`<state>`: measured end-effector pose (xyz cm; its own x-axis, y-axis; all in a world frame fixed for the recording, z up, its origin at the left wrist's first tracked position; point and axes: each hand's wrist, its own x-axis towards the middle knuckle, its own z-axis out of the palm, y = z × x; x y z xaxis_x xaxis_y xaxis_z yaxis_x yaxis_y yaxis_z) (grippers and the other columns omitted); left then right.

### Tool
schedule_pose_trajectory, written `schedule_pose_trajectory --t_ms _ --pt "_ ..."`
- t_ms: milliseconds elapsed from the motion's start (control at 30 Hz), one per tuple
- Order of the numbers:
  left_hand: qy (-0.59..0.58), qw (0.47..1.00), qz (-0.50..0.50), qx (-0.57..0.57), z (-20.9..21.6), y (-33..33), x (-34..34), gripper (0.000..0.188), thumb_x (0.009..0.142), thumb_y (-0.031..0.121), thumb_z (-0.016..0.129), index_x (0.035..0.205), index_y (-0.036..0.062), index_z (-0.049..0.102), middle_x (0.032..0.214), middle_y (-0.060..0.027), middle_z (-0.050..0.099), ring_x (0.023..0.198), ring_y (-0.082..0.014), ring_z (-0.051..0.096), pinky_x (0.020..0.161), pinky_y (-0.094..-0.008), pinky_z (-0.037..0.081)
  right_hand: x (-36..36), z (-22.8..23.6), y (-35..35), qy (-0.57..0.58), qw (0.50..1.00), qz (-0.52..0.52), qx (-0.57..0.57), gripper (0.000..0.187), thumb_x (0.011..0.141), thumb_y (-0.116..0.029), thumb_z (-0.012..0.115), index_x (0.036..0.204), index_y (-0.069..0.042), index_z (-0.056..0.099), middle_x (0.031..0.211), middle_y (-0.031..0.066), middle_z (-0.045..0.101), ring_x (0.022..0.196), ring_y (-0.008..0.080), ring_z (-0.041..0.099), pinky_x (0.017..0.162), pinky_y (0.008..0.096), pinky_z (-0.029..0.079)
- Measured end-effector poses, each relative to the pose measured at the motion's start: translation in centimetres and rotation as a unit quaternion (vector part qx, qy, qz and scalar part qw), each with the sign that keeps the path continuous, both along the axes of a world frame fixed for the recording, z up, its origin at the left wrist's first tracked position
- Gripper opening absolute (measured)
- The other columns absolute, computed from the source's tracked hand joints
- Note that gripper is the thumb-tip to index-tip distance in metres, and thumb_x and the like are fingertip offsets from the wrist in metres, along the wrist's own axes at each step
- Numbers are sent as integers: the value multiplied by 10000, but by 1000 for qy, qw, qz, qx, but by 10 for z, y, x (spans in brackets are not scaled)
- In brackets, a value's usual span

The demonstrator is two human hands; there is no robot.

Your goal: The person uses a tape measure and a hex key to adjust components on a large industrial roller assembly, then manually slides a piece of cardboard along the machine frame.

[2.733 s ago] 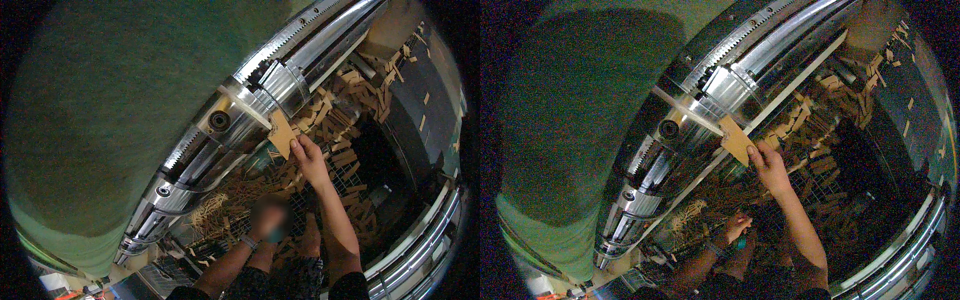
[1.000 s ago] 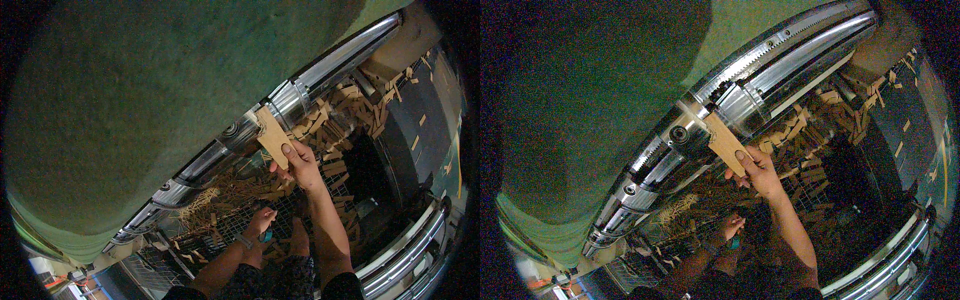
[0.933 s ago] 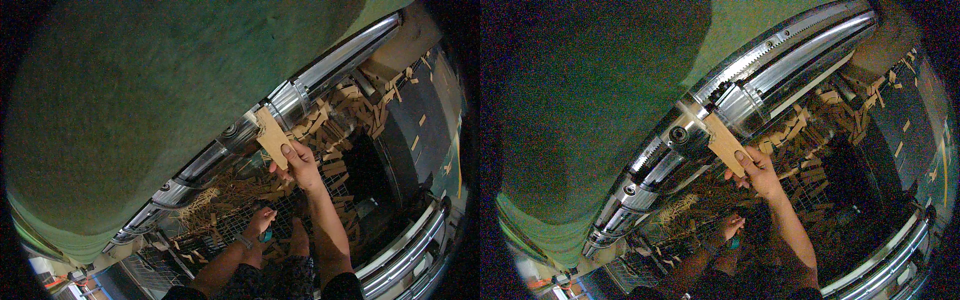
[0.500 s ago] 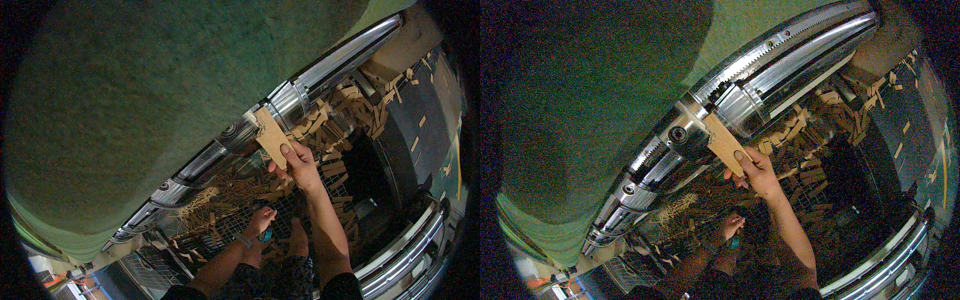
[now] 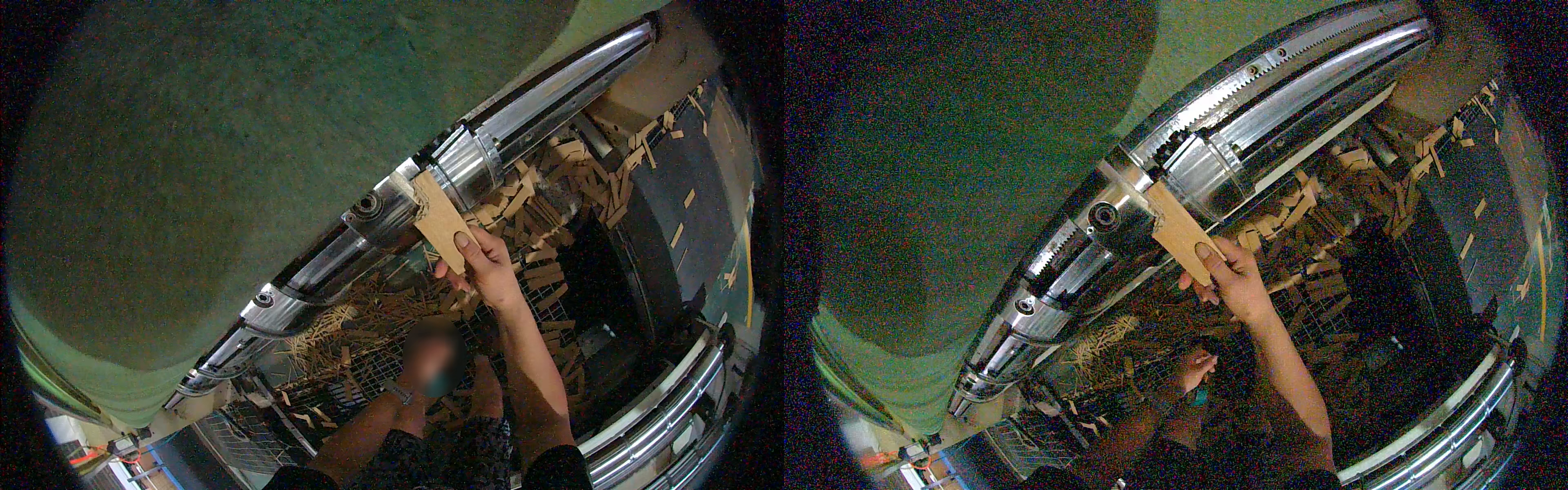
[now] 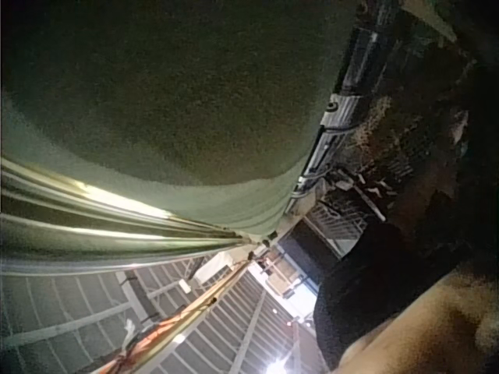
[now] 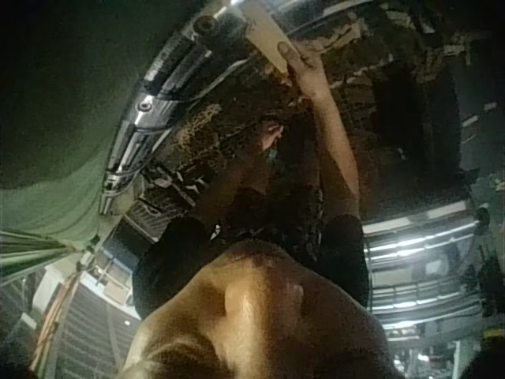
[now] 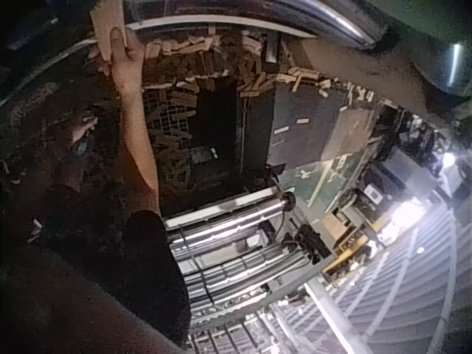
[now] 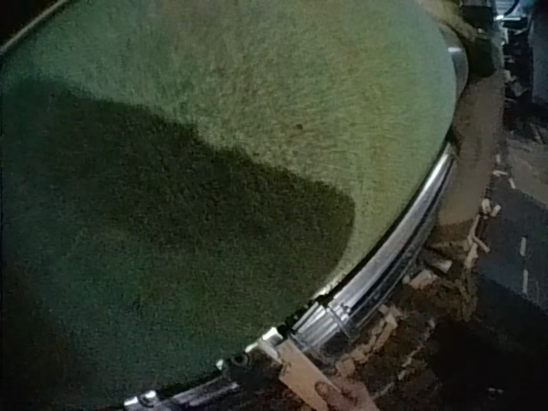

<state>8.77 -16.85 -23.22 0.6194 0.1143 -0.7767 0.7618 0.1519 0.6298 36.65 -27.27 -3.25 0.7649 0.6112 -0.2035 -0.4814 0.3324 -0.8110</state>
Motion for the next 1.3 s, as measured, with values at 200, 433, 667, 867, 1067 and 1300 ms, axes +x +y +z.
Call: schedule_pose_trajectory --t_ms 200,433,667,867,1067,1300 --pt "-39 998 33 -30 -11 1 -13 172 815 260 660 817 128 551 766 8 599 653 -91 555 464 -241 373 -2 -2 0 15 1000 2 -6 323 933 -327 447 972 -25 554 680 79 629 456 76 485 384 207 366" --pt "-1 996 62 -58 -7 -4 -11 178 809 261 666 812 129 546 773 15 582 640 -94 544 457 -245 379 -4 -7 -5 11 1000 1 3 323 927 -331 458 956 -26 562 677 72 629 455 80 486 381 208 363" --pt "27 999 -34 -14 2 -7 -2 188 846 263 617 782 102 543 714 13 568 622 -93 535 436 -246 405 -3 -4 -6 -2 1000 -3 -16 333 939 -312 436 949 4 541 660 95 603 415 98 444 384 222 346" --pt "6 999 0 -40 -5 -8 -5 195 844 260 620 776 91 551 694 -2 570 598 -103 539 430 -253 425 -2 -6 -6 -8 1000 -1 -16 332 940 -308 435 944 6 541 661 94 603 426 98 456 386 221 349" --pt "11 998 30 -45 -7 -9 -6 208 835 270 631 792 83 551 718 -5 574 597 -110 543 414 -256 422 -2 -4 -5 -2 1000 4 -21 331 946 -302 420 938 6 541 670 90 609 426 98 457 393 227 358" --pt "50 991 -123 20 32 -11 23 349 906 385 491 877 41 548 802 -73 575 745 -183 565 650 -358 481 -1 -10 -8 -3 1000 3 -16 329 948 -300 415 955 4 542 673 85 611 422 95 448 398 231 361"
